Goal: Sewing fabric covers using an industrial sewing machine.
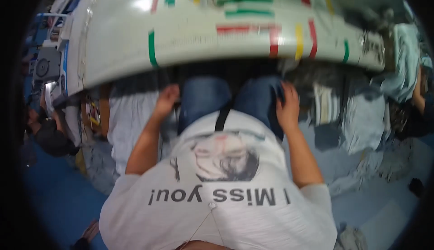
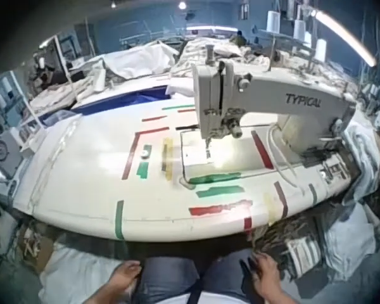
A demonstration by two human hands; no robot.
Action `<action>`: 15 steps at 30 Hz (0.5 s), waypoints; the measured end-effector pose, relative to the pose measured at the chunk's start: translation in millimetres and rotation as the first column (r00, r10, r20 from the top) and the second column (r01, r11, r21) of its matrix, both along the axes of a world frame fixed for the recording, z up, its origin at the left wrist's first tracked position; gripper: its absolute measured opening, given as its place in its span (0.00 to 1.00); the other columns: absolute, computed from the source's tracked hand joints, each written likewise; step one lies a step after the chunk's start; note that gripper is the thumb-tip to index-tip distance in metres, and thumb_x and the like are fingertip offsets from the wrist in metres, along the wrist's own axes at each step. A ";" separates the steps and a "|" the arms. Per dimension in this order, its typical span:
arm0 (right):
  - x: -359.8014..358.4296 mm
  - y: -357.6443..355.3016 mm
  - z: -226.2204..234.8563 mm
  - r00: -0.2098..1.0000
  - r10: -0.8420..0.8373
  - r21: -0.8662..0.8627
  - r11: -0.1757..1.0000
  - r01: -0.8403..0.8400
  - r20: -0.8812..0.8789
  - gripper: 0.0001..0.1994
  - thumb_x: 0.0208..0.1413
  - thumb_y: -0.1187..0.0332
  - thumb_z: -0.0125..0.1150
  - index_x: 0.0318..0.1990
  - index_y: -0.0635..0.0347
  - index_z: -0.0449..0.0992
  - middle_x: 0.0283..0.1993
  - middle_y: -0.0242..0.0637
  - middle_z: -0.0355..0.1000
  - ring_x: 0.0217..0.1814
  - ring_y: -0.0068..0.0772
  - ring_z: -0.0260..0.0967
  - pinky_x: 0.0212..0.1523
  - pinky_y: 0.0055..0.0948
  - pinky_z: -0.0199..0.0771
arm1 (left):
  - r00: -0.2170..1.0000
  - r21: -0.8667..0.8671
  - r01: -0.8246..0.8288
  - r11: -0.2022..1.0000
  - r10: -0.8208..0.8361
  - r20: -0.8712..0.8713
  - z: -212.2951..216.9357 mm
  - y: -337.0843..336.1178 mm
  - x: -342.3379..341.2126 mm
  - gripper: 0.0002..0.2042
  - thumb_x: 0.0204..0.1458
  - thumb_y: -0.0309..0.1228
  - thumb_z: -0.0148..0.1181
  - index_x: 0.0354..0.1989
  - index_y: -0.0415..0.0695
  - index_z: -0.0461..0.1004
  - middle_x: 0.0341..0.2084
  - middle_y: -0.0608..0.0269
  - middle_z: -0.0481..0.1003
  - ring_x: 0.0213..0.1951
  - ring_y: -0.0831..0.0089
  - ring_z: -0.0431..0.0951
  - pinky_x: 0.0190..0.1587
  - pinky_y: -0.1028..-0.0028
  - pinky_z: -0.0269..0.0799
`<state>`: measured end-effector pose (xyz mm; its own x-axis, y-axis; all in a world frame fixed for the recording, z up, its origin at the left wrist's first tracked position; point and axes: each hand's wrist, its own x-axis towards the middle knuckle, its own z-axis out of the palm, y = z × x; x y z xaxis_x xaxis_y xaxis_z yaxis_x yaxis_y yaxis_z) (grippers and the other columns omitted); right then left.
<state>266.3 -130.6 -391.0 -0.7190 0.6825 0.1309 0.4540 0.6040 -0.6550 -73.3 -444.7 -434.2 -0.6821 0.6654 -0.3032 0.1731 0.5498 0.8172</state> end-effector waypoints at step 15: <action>8.8 -54.3 168.4 0.761 0.481 -0.390 0.863 -0.322 0.436 0.10 0.44 0.79 0.53 0.36 0.60 0.73 0.29 0.48 0.72 0.31 0.54 0.70 0.33 0.41 0.70 | 0.962 0.138 0.254 0.957 -0.235 -0.139 164.2 45.6 51.8 0.12 0.47 0.24 0.59 0.41 0.36 0.73 0.36 0.55 0.73 0.37 0.67 0.74 0.42 0.74 0.69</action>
